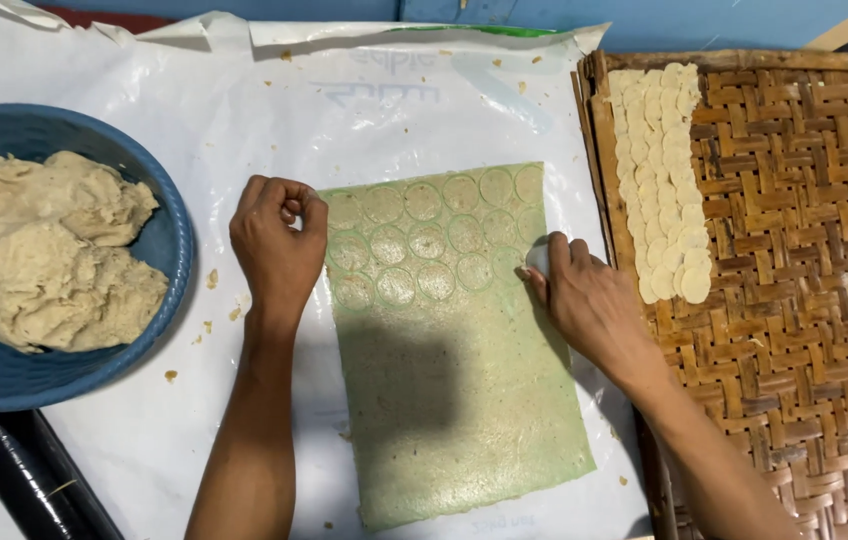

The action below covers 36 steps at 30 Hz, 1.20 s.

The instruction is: Use a small circular cutter to stamp out dough pieces from a thin sheet and arrange them on a woven drying tray.

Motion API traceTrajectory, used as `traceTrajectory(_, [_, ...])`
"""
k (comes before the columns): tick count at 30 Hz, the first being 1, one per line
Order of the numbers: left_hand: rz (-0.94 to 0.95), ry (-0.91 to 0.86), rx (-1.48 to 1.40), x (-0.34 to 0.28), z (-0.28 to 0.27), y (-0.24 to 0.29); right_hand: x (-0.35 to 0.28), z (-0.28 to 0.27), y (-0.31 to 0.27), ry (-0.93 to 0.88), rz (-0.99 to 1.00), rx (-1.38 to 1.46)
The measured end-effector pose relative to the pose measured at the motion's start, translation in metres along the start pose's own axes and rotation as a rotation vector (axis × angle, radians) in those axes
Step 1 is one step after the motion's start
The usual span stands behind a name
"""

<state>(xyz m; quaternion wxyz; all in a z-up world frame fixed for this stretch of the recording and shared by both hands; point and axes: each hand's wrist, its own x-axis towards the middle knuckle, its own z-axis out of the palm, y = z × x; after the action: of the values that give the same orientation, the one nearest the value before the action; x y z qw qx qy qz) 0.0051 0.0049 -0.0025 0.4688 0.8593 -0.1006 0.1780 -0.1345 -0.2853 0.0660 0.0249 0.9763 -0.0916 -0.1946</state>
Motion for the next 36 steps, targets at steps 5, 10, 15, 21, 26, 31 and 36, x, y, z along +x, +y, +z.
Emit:
traceTrajectory(5, [0.013, 0.002, -0.010, 0.000, -0.001, 0.000, -0.021, -0.006, 0.008, 0.000, 0.172, 0.332])
traceTrajectory(10, [0.012, 0.014, -0.004, -0.001, -0.001, -0.001, -0.056, -0.018, -0.009, 0.110, 0.318, 0.505])
traceTrajectory(15, [0.016, 0.018, -0.006, 0.000, -0.002, 0.002, -0.077, -0.006, -0.023, 0.053, 0.315, 0.422])
traceTrajectory(21, [0.007, -0.041, 0.013, 0.002, -0.007, 0.005, -0.164, 0.054, -0.012, 0.111, 0.284, 0.480])
traceTrajectory(26, [0.004, -0.044, 0.013, 0.003, -0.007, 0.006, -0.240, 0.106, -0.001, -0.295, 0.307, 0.850])
traceTrajectory(31, [-0.019, -0.036, -0.046, 0.001, -0.016, 0.019, -0.236, 0.077, -0.034, -0.323, 0.500, 1.312])
traceTrajectory(36, [-0.096, -0.052, -0.087, 0.007, -0.023, 0.026, -0.232, 0.080, -0.030, -0.266, 0.618, 1.197])
